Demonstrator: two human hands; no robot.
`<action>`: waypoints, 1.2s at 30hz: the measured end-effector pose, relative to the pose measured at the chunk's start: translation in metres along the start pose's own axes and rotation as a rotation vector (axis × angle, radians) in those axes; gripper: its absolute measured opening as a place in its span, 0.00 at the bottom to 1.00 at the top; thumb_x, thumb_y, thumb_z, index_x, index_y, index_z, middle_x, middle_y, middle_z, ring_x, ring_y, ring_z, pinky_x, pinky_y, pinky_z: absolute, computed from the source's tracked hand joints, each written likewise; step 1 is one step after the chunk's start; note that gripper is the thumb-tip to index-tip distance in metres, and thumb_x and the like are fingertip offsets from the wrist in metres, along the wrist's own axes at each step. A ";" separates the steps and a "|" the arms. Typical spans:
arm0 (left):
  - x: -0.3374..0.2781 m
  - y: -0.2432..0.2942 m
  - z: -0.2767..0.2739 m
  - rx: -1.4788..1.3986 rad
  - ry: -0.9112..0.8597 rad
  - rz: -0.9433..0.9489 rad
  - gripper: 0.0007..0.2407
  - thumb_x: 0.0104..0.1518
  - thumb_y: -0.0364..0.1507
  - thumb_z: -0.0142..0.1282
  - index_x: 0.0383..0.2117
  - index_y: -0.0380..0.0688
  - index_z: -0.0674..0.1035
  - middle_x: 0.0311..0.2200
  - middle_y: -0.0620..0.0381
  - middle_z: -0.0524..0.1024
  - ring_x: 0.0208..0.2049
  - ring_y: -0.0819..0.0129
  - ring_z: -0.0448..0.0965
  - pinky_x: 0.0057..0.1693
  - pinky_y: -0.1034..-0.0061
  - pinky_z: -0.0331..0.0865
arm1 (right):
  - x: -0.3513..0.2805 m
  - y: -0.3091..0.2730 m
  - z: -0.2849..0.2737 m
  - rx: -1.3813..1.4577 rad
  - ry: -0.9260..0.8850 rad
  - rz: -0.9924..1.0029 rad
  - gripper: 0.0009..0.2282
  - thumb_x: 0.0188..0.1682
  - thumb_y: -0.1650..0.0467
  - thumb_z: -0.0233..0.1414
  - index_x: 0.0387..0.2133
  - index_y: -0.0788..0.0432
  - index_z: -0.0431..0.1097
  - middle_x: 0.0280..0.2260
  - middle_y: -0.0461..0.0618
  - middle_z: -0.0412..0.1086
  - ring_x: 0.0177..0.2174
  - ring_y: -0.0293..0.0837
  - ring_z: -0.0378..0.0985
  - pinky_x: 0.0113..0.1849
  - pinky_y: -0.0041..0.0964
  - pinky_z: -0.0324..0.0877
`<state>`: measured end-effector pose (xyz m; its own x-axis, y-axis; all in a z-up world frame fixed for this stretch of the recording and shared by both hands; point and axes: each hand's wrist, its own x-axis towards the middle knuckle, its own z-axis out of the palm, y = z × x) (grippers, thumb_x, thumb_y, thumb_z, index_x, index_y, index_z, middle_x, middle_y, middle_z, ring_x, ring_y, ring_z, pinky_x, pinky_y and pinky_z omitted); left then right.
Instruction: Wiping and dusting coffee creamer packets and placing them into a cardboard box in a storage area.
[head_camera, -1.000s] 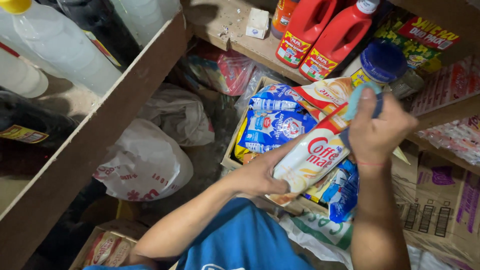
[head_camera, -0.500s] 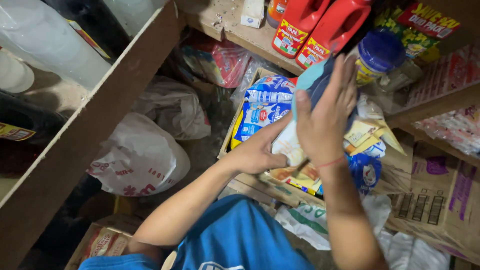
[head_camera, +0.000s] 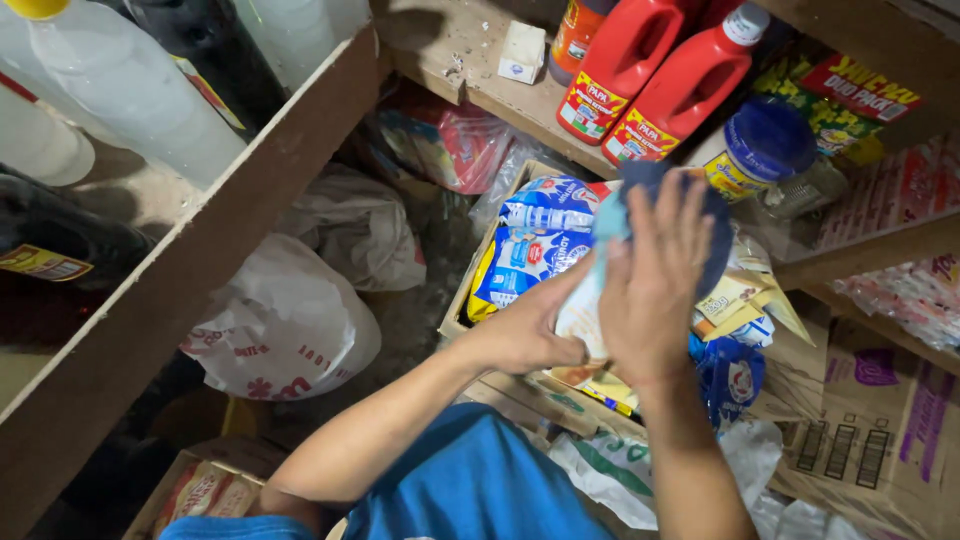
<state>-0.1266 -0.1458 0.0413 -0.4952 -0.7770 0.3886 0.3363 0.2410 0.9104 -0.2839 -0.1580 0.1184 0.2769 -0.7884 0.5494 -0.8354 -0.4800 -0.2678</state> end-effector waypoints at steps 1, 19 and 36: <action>0.001 0.001 0.002 -0.002 -0.003 -0.001 0.45 0.45 0.20 0.61 0.74 0.36 0.49 0.72 0.46 0.55 0.73 0.64 0.53 0.76 0.70 0.47 | 0.006 0.004 -0.003 -0.002 0.000 0.003 0.22 0.60 0.70 0.46 0.66 0.67 0.59 0.70 0.70 0.48 0.70 0.71 0.43 0.67 0.66 0.38; 0.008 -0.021 -0.005 -0.083 -0.027 0.000 0.34 0.53 0.19 0.63 0.69 0.35 0.62 0.69 0.49 0.63 0.71 0.66 0.59 0.76 0.69 0.54 | -0.010 -0.007 -0.012 0.135 0.005 -0.167 0.19 0.56 0.71 0.49 0.60 0.65 0.66 0.67 0.65 0.56 0.70 0.65 0.51 0.69 0.62 0.43; 0.049 -0.013 -0.003 -0.492 0.373 -0.059 0.34 0.52 0.29 0.49 0.71 0.37 0.61 0.61 0.46 0.69 0.62 0.59 0.67 0.69 0.70 0.57 | -0.029 -0.039 0.002 0.075 0.094 -0.077 0.17 0.54 0.74 0.50 0.57 0.69 0.69 0.63 0.65 0.62 0.66 0.67 0.57 0.66 0.65 0.46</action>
<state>-0.1526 -0.1892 0.0483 -0.2409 -0.9531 0.1832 0.6909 -0.0359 0.7221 -0.2583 -0.1170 0.1107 0.2903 -0.7099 0.6417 -0.7743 -0.5683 -0.2784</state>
